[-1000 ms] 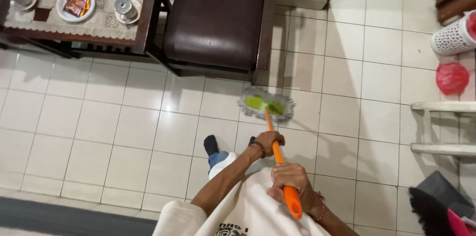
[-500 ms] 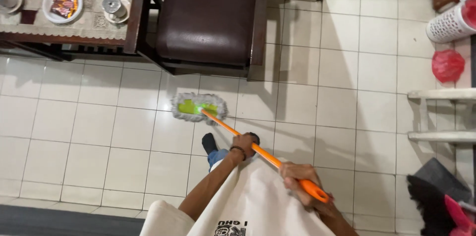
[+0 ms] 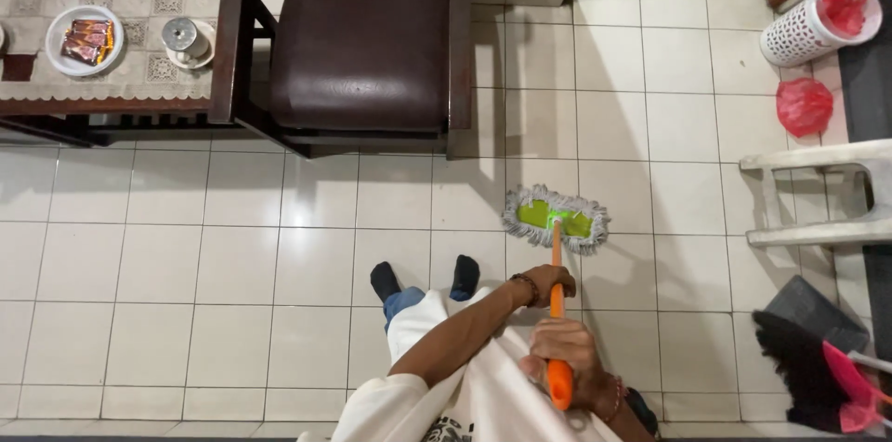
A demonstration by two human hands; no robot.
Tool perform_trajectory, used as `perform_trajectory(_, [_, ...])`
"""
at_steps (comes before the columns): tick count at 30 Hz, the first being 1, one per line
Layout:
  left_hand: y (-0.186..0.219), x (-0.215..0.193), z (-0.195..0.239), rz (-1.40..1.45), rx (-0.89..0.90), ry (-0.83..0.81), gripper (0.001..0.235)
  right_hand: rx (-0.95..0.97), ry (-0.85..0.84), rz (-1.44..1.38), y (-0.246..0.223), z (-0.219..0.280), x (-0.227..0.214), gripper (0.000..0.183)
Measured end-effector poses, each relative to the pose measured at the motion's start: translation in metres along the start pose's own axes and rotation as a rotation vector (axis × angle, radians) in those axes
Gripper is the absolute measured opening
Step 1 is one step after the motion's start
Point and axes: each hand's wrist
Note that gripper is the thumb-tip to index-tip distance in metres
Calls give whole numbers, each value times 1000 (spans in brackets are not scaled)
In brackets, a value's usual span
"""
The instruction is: The person mops a tiled floor by picking up a mop and moving it across the floor with both hands.
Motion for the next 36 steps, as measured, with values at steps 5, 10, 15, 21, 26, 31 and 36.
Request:
perform_trajectory(5, [23,-44,42,-2,-8,47,24,-182,74,-147,-23,-23,-22,45])
perform_trajectory(10, [48,-92,134,-25,-471,1,29,-296,14,-336,-7,-40,-17,44])
perform_trajectory(15, [-2,-89,193,13,-703,130,28,-255,-171,-443,38,-44,5,34])
perform_trajectory(21, [-30,-64,208,73,-927,519,26,34,-266,-401,34,-47,14,18])
perform_trajectory(26, [-4,-73,176,113,-686,430,26,93,-89,-350,20,-33,-6,9])
perform_trajectory(31, [27,-89,152,127,-389,320,30,-164,-23,-229,-23,-87,7,14])
perform_trajectory(36, [-19,-88,163,87,-134,281,25,-267,-183,-168,-35,-142,63,18])
Point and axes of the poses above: each hand's wrist, its own z-axis away from the middle knuckle, its own x-axis out of the palm, y = z × x, and after that the axes turned 12 degrees about -y, right-handed
